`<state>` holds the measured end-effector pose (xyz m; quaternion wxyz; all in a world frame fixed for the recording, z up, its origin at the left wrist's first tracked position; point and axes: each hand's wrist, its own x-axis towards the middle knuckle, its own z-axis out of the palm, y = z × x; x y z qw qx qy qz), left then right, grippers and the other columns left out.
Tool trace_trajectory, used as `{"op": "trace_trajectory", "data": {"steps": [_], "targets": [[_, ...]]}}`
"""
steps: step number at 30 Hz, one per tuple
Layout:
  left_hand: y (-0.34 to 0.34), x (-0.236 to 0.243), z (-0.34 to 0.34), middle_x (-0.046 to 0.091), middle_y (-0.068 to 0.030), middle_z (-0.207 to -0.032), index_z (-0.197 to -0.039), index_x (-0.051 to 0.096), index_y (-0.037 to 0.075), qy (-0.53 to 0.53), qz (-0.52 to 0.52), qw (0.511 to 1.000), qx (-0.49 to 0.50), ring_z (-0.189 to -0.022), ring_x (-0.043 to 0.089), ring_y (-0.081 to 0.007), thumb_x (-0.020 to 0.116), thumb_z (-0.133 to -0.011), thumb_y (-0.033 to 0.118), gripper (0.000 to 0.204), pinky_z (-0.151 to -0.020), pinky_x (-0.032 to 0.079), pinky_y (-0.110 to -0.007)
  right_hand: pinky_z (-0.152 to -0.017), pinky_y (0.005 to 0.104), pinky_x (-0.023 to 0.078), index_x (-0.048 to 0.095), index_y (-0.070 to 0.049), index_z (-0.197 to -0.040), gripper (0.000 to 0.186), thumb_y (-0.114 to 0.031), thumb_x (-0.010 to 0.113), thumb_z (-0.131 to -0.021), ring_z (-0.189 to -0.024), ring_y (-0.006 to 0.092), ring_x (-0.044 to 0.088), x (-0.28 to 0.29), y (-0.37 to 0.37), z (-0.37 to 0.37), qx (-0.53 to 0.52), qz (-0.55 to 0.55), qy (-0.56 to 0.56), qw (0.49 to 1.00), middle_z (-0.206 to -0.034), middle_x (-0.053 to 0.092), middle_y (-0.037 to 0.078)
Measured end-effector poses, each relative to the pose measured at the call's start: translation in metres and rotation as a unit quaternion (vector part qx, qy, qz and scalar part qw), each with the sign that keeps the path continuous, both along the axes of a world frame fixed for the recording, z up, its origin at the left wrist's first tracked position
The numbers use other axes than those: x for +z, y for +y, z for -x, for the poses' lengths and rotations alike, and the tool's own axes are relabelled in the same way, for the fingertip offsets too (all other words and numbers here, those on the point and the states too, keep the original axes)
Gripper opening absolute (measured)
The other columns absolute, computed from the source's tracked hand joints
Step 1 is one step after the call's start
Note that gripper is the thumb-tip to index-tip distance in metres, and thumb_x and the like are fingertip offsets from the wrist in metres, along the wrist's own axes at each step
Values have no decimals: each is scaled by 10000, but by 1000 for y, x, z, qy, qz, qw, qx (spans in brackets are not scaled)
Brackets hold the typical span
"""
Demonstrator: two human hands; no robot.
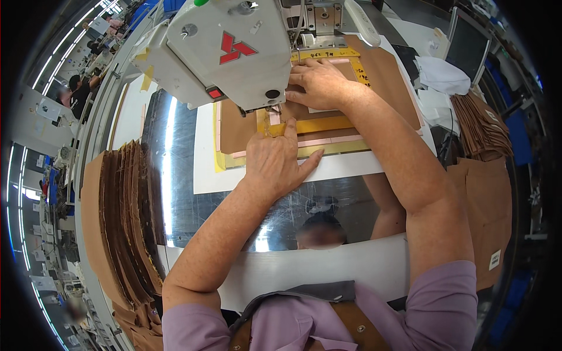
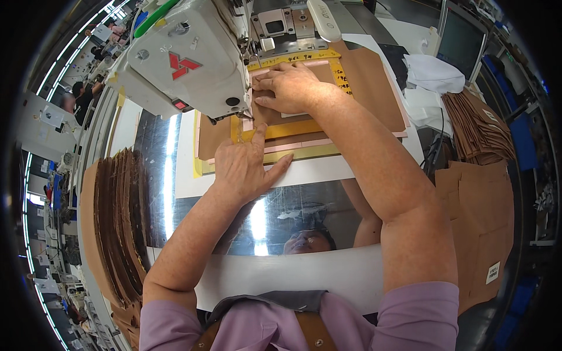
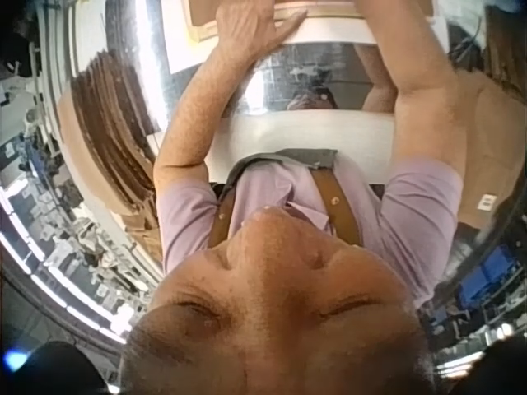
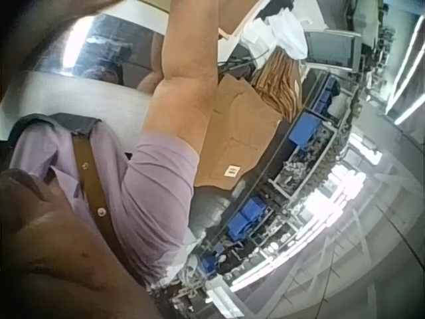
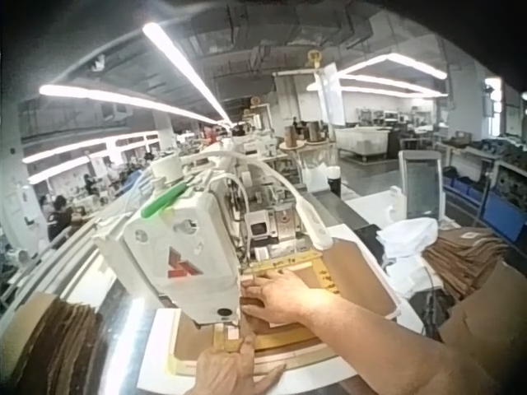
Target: Sewing leather patches onto fabric components using an industrial sewing machine.
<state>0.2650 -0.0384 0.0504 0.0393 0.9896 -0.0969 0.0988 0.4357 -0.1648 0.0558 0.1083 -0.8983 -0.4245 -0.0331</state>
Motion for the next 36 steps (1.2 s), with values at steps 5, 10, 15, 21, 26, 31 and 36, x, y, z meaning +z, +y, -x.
{"op": "trace_trajectory", "data": {"steps": [5,10,15,21,26,31,36], "targets": [[16,1,15,657,-111,-633,-1324,594,5,11,3,1000,9,-526,610,-272,597,-878,646,781,-601,447,-382,-1170,455,290,593,-261,-1393,499,-530,498,-984,-1378,237,432,-5,-7,11,18,21,-36,999,-1412,578,40],[28,15,27,647,-96,-606,-1335,610,54,61,-22,998,-14,-523,582,-286,616,-874,637,744,-638,445,-381,-1151,442,303,566,-116,-1378,528,-480,506,-1001,-1380,247,422,-11,-15,21,31,4,-62,998,-1417,567,72],[33,18,37,635,-107,-589,-1353,595,47,82,2,996,-27,-545,580,-296,613,-885,617,738,-643,448,-387,-1140,428,298,574,-164,-1382,518,-497,466,-1000,-1380,227,427,-11,-18,30,36,21,-68,997,-1383,596,65],[24,14,54,631,-109,-579,-1354,588,30,58,2,998,-32,-542,578,-288,623,-884,611,748,-637,447,-382,-1150,421,284,559,-160,-1405,500,-456,444,-1018,-1387,216,420,-30,-26,40,63,-45,-119,990,-1394,591,36],[21,12,68,625,-99,-571,-1360,578,22,59,9,998,-28,-530,584,-271,630,-882,610,760,-635,449,-374,-1133,410,320,595,-100,-1362,478,-378,505,-984,-1332,220,465,-21,-26,59,98,-72,-166,979,-1374,599,46],[20,10,81,611,-80,-553,-1379,556,19,51,2,998,-43,-515,590,-263,620,-894,609,766,-634,450,-369,-1123,383,345,583,-43,-1361,495,-366,522,-992,-1300,237,481,-8,-25,79,55,-9,-71,996,-1427,549,87],[16,11,93,605,-76,-544,-1375,551,5,43,13,998,-53,-509,592,-256,622,-899,595,762,-634,452,-359,-1116,386,350,582,-40,-1358,501,-373,529,-987,-1278,248,492,-14,-32,92,64,-39,-101,992,-1400,564,99]]}}
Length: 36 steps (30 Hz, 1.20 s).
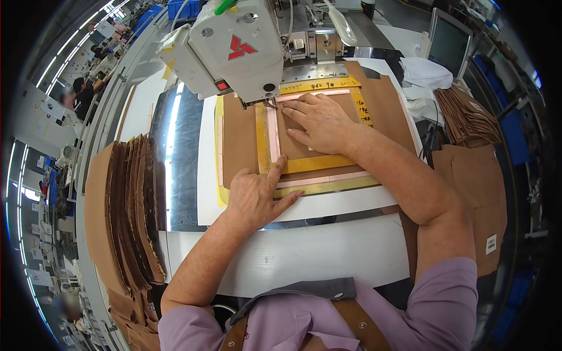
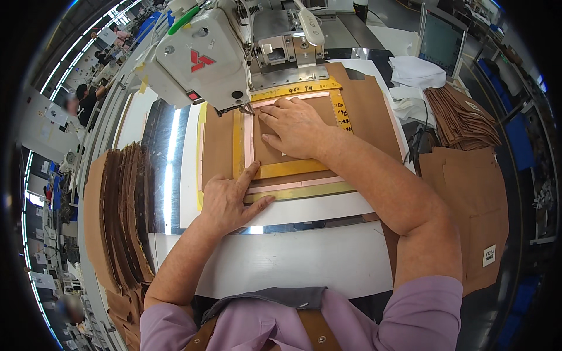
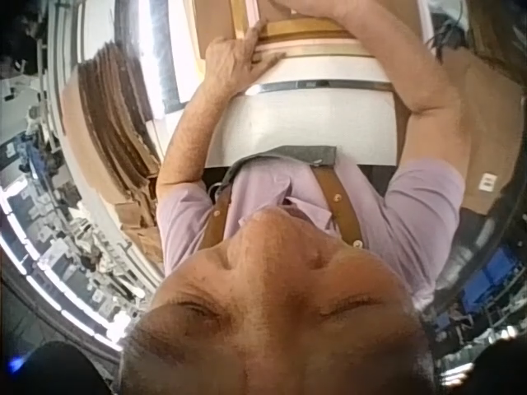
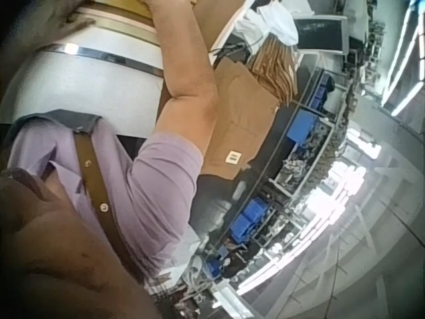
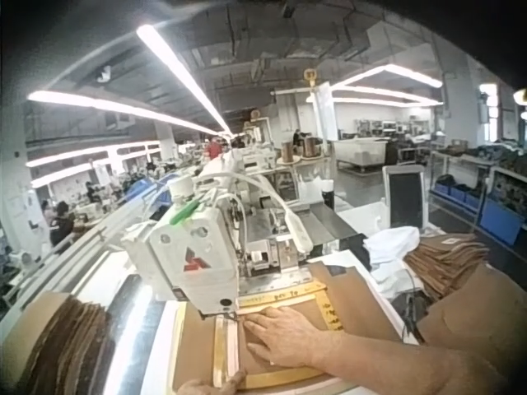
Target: Sewing leather patches onto fabric components using an industrial sewing machine.
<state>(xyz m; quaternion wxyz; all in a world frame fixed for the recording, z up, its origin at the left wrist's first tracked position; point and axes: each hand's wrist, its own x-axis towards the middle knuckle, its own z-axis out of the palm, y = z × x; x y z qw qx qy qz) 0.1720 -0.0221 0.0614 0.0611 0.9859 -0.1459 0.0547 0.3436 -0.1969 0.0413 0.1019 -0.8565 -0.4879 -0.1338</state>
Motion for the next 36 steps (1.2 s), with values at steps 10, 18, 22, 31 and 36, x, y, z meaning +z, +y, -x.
{"op": "trace_trajectory", "data": {"steps": [10,18,22,31,36], "targets": [[-2,8,7,671,-70,-677,-1267,639,26,17,-11,1000,-1,-641,640,-238,656,-893,532,629,-709,453,-352,-1132,421,321,557,-42,-1379,572,-428,558,-957,-1309,274,458,-2,-5,15,-5,2,30,1000,-1412,545,102],[0,-10,-71,611,-168,-1289,-1224,607,-14,-150,74,986,-15,-1194,581,-300,627,-908,436,550,-1044,386,-478,-1122,382,336,517,-73,-1422,582,-451,535,-979,-1325,252,457,-7,-5,12,7,-9,-11,1000,-1416,543,86],[-1,-21,-77,594,-169,-1331,-1254,595,-15,-174,21,985,3,-1237,568,-290,590,-914,505,621,-1126,323,-509,-1051,378,397,599,-71,-1340,531,-457,543,-979,-1196,247,550,9,-26,11,-27,29,-28,999,-1258,620,80],[-1,-13,-76,567,-153,-1392,-1302,601,38,-116,-3,993,36,-1356,479,-268,551,-925,537,628,-1176,262,-511,-893,347,510,627,-3,-1283,632,-543,545,-965,-1071,243,600,7,-45,21,-182,109,-71,975,-1102,635,123],[4,-17,-75,559,-118,-1399,-1307,606,81,-140,1,989,37,-1334,486,-274,548,-929,539,597,-1157,290,-505,-916,362,511,599,0,-1319,671,-568,517,-972,-1071,265,585,18,-45,23,-178,109,-22,978,-1116,610,142]]}}
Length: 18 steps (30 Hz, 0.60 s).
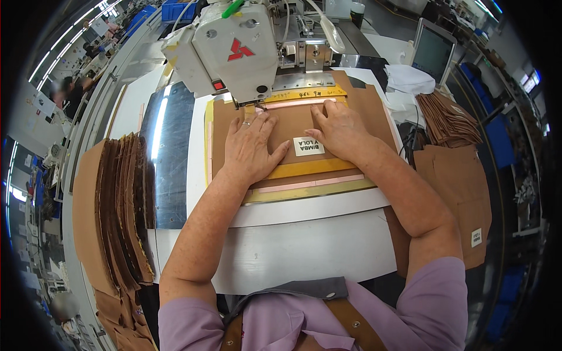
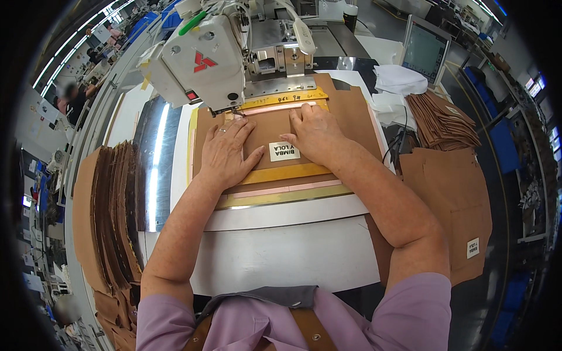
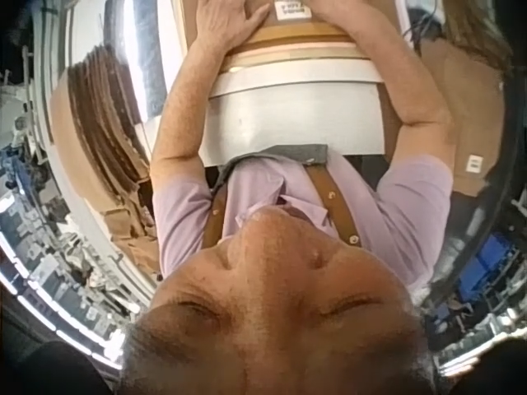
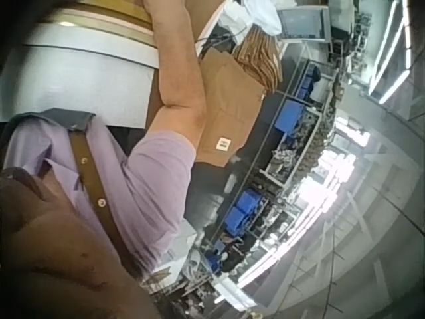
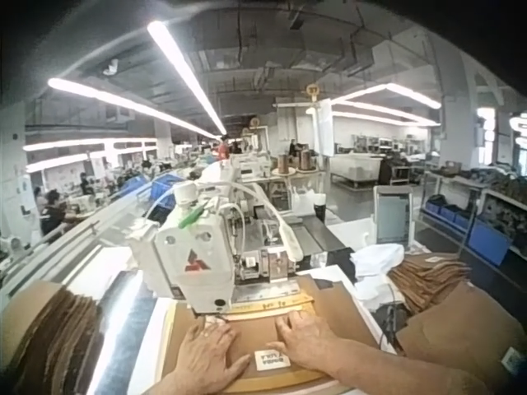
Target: Sewing leather patches onto fabric components using an industrial sewing machine.
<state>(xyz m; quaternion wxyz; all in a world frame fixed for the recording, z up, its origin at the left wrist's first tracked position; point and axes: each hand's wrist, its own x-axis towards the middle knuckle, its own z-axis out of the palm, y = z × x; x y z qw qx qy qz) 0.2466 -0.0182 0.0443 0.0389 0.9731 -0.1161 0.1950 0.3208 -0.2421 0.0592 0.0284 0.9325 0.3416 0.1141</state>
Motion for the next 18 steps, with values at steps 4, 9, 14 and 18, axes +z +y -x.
{"op": "trace_trajectory", "data": {"steps": [4,9,14,18], "targets": [[1,4,1,556,-118,-1407,-1310,605,92,14,-2,1000,3,-1312,504,-285,545,-928,544,595,-1151,299,-497,-950,365,492,593,-10,-1333,660,-563,501,-984,-1100,268,568,-4,0,0,10,-8,-13,1000,-1141,598,150],[6,9,3,554,-110,-1410,-1329,588,83,44,-22,999,19,-1269,539,-300,543,-930,548,614,-1156,292,-502,-972,370,478,600,-15,-1329,650,-558,494,-990,-1110,270,562,-1,6,3,10,-9,-5,1000,-1162,596,152],[13,11,5,555,-108,-1417,-1367,563,85,44,-18,999,16,-1282,529,-308,537,-932,557,643,-1163,285,-499,-977,366,469,601,-37,-1338,638,-558,496,-986,-1128,256,557,-3,8,2,18,-23,-6,1000,-1186,602,145],[21,13,6,563,-114,-1414,-1388,552,74,52,-26,998,15,-1309,509,-304,530,-931,580,682,-1167,280,-503,-994,378,453,595,-41,-1347,644,-562,496,-982,-1147,258,548,-3,14,2,25,-22,-13,999,-1195,598,148]]}}
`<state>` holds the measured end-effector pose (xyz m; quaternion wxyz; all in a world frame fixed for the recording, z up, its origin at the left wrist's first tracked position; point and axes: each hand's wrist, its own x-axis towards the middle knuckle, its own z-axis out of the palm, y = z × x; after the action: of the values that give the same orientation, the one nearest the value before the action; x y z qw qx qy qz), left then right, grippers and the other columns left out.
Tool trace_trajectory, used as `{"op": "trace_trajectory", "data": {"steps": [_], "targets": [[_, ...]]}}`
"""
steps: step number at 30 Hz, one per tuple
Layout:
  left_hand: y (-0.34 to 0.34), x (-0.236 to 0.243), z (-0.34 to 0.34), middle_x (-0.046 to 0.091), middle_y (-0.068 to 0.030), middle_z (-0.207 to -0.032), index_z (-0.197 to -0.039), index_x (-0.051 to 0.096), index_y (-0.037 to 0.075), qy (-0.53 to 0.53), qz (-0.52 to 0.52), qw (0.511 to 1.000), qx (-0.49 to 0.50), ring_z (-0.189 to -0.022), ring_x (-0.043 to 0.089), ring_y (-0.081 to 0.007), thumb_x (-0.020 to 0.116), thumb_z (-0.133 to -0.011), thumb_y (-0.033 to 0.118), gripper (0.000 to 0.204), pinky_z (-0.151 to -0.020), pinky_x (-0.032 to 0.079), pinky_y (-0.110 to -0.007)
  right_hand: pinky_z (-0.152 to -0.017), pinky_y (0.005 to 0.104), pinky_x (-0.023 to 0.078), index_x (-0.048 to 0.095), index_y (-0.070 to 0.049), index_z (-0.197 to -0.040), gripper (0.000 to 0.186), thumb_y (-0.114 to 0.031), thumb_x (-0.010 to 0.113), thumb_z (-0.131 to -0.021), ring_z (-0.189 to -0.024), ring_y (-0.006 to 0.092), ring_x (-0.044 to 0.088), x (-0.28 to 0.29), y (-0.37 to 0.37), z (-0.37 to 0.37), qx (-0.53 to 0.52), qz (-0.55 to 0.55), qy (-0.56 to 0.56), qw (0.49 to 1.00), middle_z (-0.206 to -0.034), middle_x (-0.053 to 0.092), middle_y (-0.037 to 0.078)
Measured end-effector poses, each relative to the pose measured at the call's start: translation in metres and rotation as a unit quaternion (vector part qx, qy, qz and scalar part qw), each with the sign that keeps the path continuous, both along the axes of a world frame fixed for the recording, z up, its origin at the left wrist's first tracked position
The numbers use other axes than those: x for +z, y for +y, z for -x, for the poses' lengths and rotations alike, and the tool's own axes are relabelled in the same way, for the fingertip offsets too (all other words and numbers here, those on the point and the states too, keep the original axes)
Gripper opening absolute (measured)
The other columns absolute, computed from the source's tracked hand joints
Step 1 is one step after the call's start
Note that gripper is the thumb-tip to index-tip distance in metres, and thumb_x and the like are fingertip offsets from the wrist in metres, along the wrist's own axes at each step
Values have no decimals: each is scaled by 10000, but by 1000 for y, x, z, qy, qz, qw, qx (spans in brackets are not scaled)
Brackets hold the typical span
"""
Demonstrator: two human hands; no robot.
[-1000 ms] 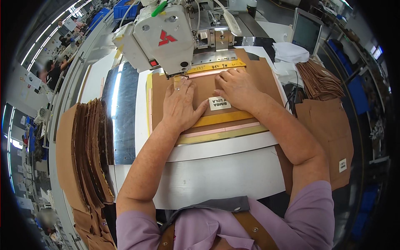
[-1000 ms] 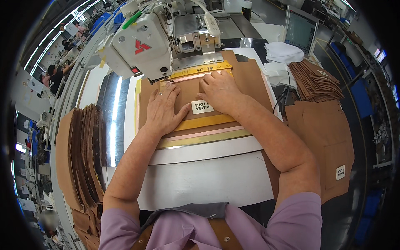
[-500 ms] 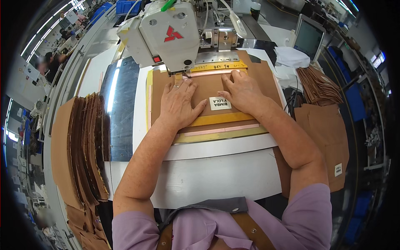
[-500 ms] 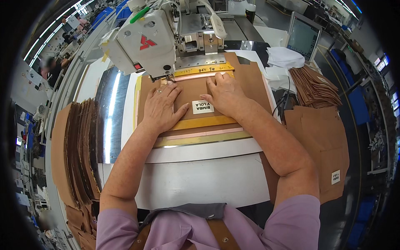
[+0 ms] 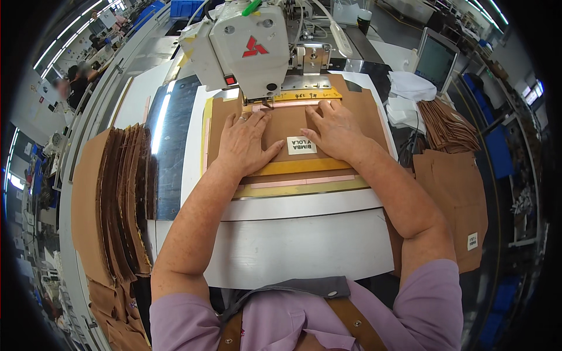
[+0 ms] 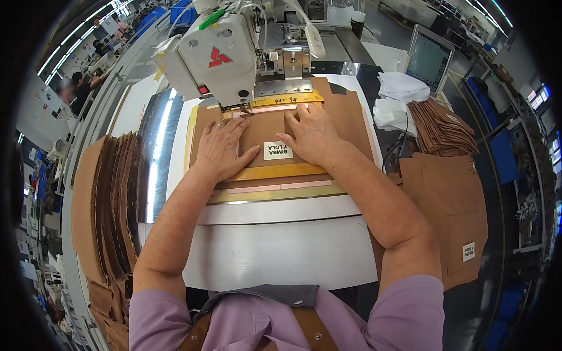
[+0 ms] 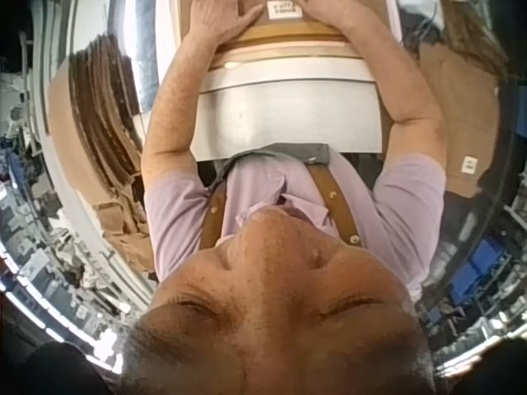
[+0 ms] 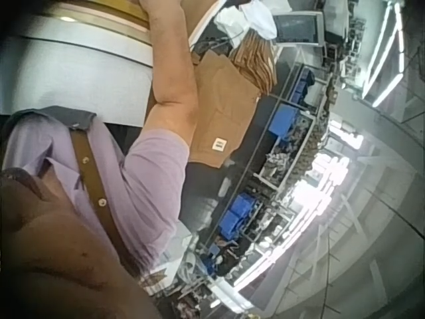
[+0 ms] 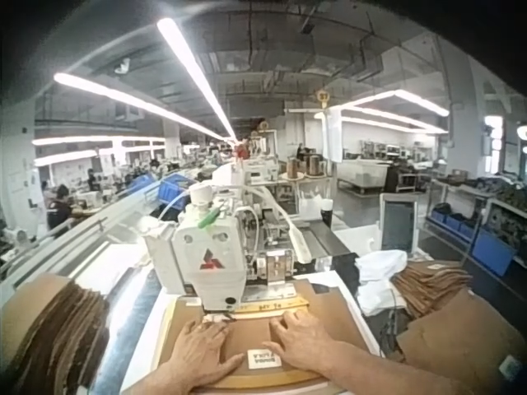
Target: Sewing leather patches onto fabric components using an industrial sewing machine.
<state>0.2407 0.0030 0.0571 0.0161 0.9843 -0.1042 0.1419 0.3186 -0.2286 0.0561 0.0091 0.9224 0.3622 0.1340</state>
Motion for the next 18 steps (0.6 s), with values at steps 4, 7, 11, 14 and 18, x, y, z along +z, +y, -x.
{"op": "trace_trajectory", "data": {"steps": [4,7,11,14,18], "targets": [[4,8,-1,561,-111,-1423,-1372,571,54,44,-39,998,21,-1331,496,-288,521,-929,610,713,-1176,263,-508,-1001,395,442,592,-46,-1352,663,-583,484,-978,-1164,266,539,0,8,1,5,-3,7,1000,-1208,596,149],[16,5,0,560,-108,-1431,-1355,592,44,28,-51,998,17,-1344,489,-280,501,-931,637,734,-1195,235,-498,-991,402,443,592,-52,-1354,676,-599,473,-975,-1170,266,538,-1,12,1,11,-8,6,1000,-1215,597,148],[28,6,1,574,-112,-1417,-1360,594,46,11,-68,998,2,-1353,482,-280,485,-936,641,739,-1216,203,-487,-982,418,439,588,-62,-1361,685,-613,457,-976,-1182,263,535,-3,21,3,13,-7,7,1000,-1223,598,140],[33,11,4,581,-116,-1408,-1363,590,43,24,-80,997,2,-1355,480,-281,485,-935,643,745,-1221,198,-482,-999,429,424,590,-61,-1357,688,-618,447,-979,-1193,262,531,-4,28,5,15,-17,6,1000,-1225,601,131],[41,16,8,577,-127,-1408,-1362,585,28,42,-98,994,8,-1347,485,-283,477,-937,640,753,-1223,201,-471,-1023,440,400,584,-61,-1366,692,-619,438,-983,-1205,259,526,-2,32,8,14,-13,16,1000,-1258,594,133]]}}
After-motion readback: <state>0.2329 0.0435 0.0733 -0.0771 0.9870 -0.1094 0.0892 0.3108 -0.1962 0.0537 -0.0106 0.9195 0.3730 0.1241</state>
